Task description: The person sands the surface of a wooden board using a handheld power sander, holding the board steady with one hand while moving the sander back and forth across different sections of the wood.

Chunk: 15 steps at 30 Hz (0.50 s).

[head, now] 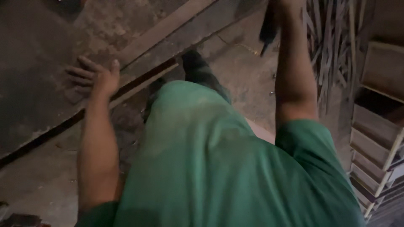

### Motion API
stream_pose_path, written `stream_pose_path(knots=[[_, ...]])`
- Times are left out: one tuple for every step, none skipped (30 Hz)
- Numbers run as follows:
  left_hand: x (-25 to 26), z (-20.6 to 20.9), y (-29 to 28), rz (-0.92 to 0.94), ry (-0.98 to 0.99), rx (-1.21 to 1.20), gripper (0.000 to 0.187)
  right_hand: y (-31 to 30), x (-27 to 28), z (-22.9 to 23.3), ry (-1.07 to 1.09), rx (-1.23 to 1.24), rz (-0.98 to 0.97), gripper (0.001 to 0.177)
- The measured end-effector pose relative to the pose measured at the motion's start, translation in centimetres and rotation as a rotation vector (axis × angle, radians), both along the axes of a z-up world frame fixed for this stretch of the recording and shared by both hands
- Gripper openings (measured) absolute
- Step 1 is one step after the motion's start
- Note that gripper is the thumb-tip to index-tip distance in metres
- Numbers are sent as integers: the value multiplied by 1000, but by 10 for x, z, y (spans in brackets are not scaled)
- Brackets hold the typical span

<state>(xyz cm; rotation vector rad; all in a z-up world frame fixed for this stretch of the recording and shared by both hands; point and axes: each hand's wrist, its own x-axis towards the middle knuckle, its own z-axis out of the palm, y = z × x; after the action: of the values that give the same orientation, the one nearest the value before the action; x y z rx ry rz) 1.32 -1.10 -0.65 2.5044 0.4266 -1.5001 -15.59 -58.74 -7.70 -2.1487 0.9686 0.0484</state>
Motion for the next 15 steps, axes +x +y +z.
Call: stream_pose_path(knots=[[1,3,0,14,-8,-31,109,21,2,7,9,-26,49,48],[-2,6,3,28,-8,-61,109,48,0,15,23,-45,102,46],[-4,7,4,13,-8,-54,108,79,-3,21,47,-46,180,44],[-2,7,4,-6,-14,-51,107,112,-4,25,64,-45,251,42],[-2,9,5,-25,-20,-48,106,147,-6,28,99,-44,317,41],[-2,11,6,-19,-21,-58,106,177,1,28,277,0,418,49],[-2,12,6,-14,-23,-67,106,202,2,31,346,32,415,65],[-4,14,9,-8,-18,-69,106,240,-1,31,421,73,414,82],[-6,15,11,-25,-21,-62,105,265,2,31,430,99,467,84],[-5,13,9,-48,-26,-58,104,284,5,34,437,124,516,86],[-4,11,8,-70,-31,-53,104,297,6,37,438,152,505,82],[-4,10,8,-68,-28,-46,103,306,6,41,441,181,493,77],[-4,9,8,-66,-26,-39,103,309,7,44,444,210,481,72],[-5,7,6,-69,-23,-32,103,306,7,46,434,186,466,74],[-4,5,5,-72,-35,-31,104,299,6,46,424,162,452,75]])
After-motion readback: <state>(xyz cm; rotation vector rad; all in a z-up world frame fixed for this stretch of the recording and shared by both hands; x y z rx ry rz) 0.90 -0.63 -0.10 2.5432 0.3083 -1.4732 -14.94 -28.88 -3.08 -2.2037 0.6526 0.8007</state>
